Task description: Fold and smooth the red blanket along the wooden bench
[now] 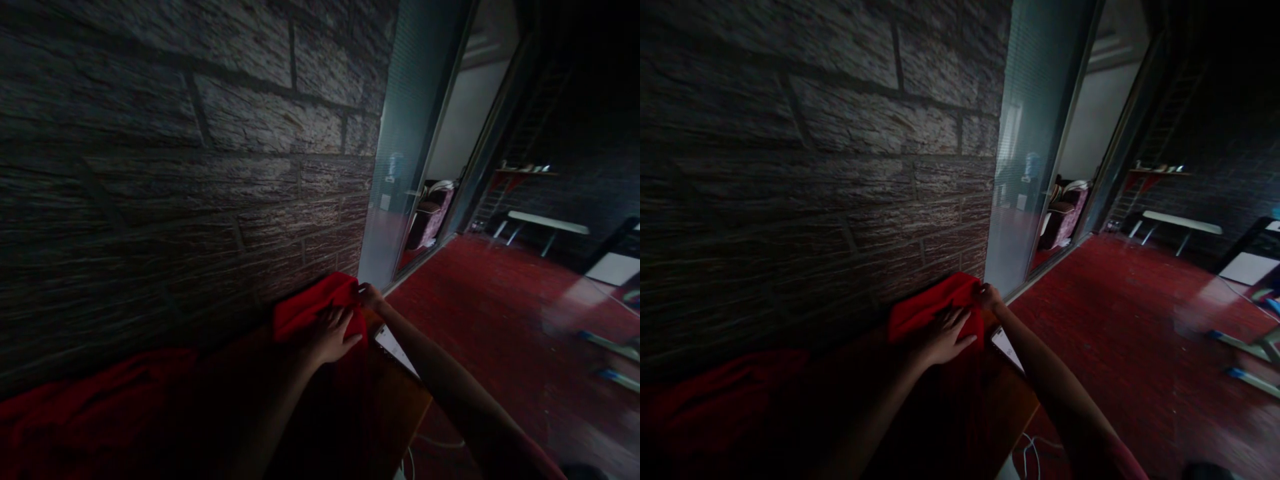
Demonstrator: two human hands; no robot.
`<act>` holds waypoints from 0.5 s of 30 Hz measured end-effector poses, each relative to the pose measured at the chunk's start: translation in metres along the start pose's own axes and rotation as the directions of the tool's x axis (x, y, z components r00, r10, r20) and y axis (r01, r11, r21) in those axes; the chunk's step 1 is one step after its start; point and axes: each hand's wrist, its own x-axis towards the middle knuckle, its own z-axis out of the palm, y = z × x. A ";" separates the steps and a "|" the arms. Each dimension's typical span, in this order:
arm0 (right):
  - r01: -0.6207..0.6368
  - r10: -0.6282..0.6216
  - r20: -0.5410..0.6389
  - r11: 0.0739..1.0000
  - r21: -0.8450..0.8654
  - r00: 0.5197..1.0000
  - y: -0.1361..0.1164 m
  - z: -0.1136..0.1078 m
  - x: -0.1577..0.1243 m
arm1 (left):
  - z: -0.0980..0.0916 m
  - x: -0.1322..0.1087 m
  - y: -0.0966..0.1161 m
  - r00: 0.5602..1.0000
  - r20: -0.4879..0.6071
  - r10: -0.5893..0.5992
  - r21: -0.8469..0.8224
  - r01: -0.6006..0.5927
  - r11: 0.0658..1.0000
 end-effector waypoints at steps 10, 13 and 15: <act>0.120 -0.122 -0.004 0.967 0.225 0.993 0.020 0.012 -0.191 | -0.011 0.023 -0.029 1.000 0.016 0.012 -0.232 -0.008 0.973; 0.049 -0.058 0.023 0.957 0.287 0.998 0.017 0.022 -0.214 | -0.015 0.031 -0.036 0.996 -0.086 -0.012 -0.124 0.002 0.992; 0.002 -0.018 0.048 0.949 0.315 0.999 0.015 0.025 -0.217 | -0.020 0.038 -0.039 0.994 -0.113 -0.012 -0.021 0.009 1.000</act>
